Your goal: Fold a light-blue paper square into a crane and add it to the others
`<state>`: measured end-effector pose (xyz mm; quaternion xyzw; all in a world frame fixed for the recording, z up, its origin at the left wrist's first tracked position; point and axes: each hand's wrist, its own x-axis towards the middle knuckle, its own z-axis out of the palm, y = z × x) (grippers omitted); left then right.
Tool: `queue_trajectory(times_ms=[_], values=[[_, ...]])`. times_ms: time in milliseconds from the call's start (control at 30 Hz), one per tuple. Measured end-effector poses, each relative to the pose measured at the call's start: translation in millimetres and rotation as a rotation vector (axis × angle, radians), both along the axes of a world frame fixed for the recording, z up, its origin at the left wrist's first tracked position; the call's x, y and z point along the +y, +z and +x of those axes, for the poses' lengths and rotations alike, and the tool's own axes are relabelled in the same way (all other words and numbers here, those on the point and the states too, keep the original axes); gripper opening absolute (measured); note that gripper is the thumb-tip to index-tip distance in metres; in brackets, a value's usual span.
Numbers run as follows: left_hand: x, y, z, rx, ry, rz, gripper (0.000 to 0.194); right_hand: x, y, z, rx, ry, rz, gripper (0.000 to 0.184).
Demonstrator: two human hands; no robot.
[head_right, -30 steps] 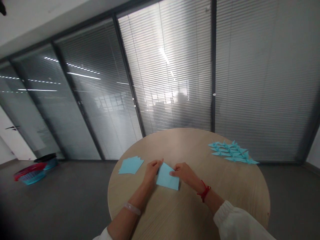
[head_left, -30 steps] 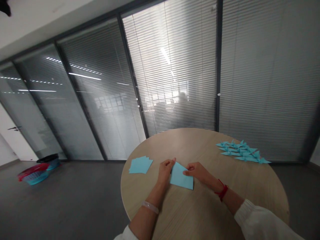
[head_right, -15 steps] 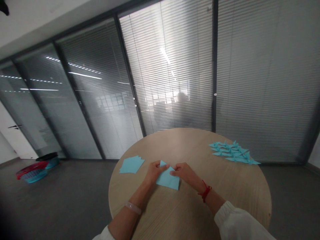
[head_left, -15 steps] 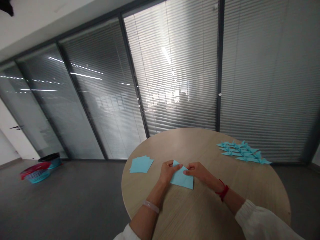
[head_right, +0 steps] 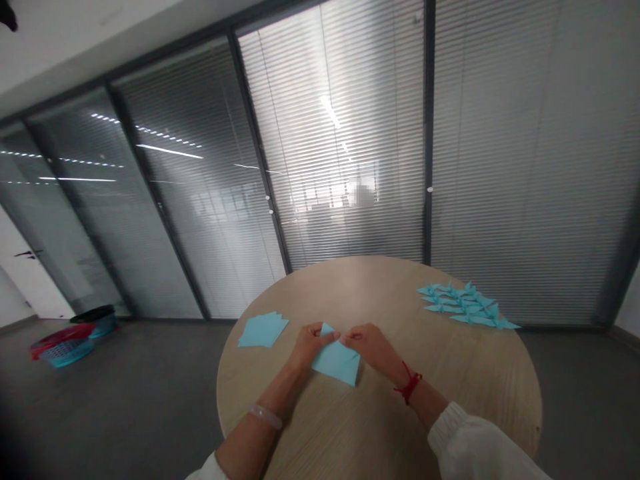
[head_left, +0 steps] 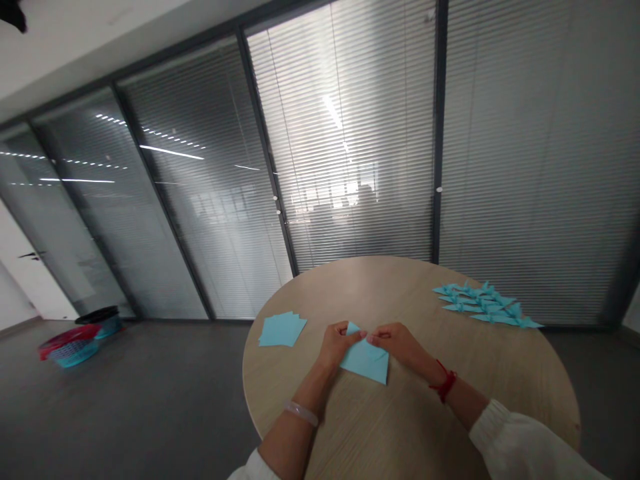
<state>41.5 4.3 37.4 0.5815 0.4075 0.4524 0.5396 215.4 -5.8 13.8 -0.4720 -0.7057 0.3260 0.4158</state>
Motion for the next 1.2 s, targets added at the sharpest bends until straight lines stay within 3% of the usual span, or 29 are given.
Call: queue_trajectory(times_ms=[300,567,767,1200], values=[[3,1.8,-1,-0.042,0.067,0.005,0.045,5,-3.2,6,0.042,0.047,-0.011,0.036],[0,1.2,-1,-0.058,0.049,0.013,0.044,1,2.6,8,-0.001,0.024,0.015,0.033],[4,-0.8,-2,-0.062,0.094,0.026,0.042,3,-1.3,9,0.045,0.12,-0.016,0.037],[8,-3.2,-3,-0.049,0.118,0.066,0.043,3,-1.1,9,0.001,0.058,0.029,0.036]])
